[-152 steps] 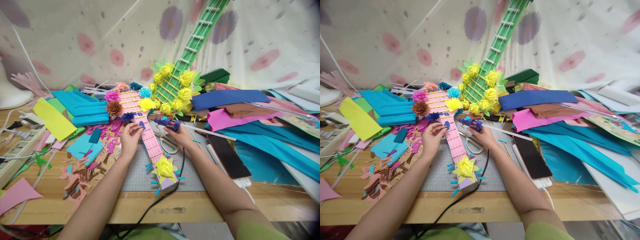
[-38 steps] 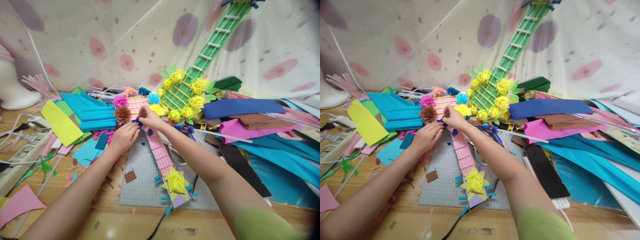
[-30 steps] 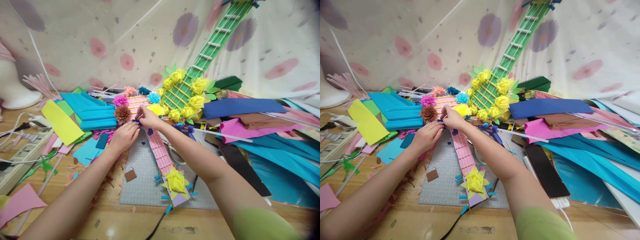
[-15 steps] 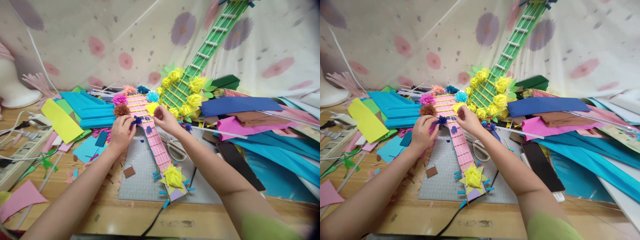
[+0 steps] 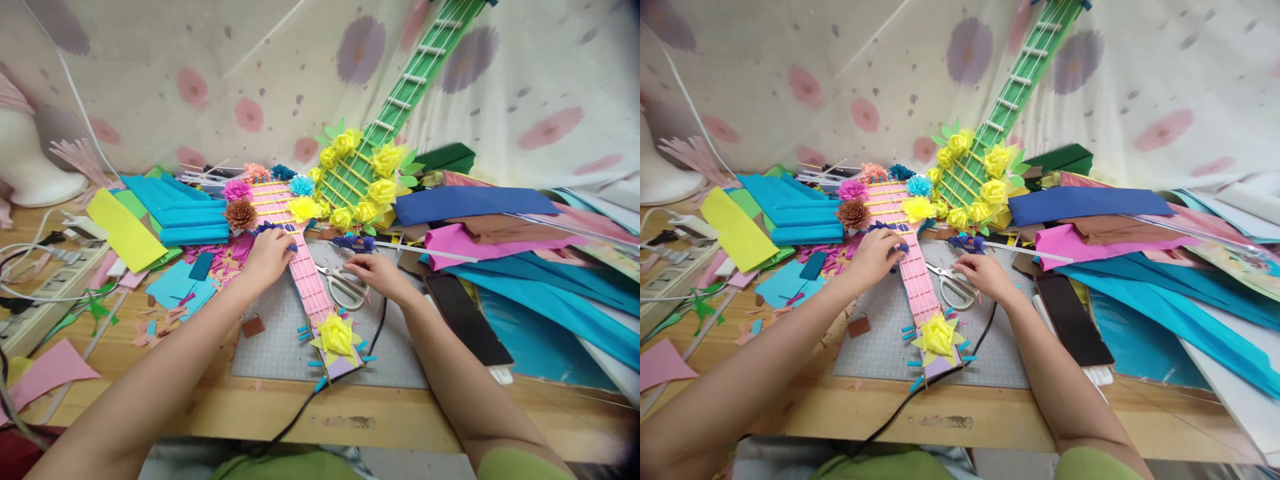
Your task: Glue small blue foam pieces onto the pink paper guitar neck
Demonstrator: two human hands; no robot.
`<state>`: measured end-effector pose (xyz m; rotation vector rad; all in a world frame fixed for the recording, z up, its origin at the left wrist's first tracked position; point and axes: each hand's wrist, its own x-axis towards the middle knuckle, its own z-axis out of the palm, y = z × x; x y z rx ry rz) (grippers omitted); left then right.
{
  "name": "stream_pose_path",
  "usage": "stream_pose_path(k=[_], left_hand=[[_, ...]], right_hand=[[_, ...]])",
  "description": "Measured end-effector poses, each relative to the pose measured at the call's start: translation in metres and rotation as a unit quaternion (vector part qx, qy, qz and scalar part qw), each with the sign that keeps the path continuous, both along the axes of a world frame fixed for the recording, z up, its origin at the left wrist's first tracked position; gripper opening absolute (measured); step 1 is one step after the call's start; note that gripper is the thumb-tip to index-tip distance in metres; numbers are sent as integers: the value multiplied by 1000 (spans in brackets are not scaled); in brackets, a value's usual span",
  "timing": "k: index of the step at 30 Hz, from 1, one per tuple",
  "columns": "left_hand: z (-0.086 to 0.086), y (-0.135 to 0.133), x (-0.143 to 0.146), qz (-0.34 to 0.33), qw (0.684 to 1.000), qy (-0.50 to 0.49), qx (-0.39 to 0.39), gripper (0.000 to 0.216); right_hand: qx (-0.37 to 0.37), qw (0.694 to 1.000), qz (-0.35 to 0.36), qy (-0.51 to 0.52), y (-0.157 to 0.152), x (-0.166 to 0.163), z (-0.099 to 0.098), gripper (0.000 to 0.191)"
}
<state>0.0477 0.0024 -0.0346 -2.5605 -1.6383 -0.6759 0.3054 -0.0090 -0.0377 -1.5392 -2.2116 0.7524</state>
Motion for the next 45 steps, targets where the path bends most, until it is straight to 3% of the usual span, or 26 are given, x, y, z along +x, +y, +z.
stream_pose_path(k=[5,9,20,23,27,31,36,42,45], left_hand=[[3,10,5,-20,998,61,-5,28],[4,13,6,-21,995,92,-4,32],[11,13,2,-7,996,84,-25,24],[12,13,0,-18,997,66,-25,25],[13,13,2,-21,999,25,-35,26],[18,11,5,28,998,-5,-59,26],[22,12,6,61,993,-36,-95,27],[21,11,7,97,982,-124,-108,37],[19,11,5,105,975,-173,-90,28]], right_hand=[[-74,989,13,-128,4,23,7,43],[-102,973,-29,-203,7,32,13,42],[-21,952,-133,-275,7,35,13,40],[17,953,-153,-259,7,32,7,41],[87,967,-128,-202,13,25,-8,46],[137,971,-145,-133,22,21,-27,47],[129,973,-182,-49,29,15,-46,46],[121,970,-210,23,30,12,-55,46],[99,969,-224,44,31,13,-57,49]])
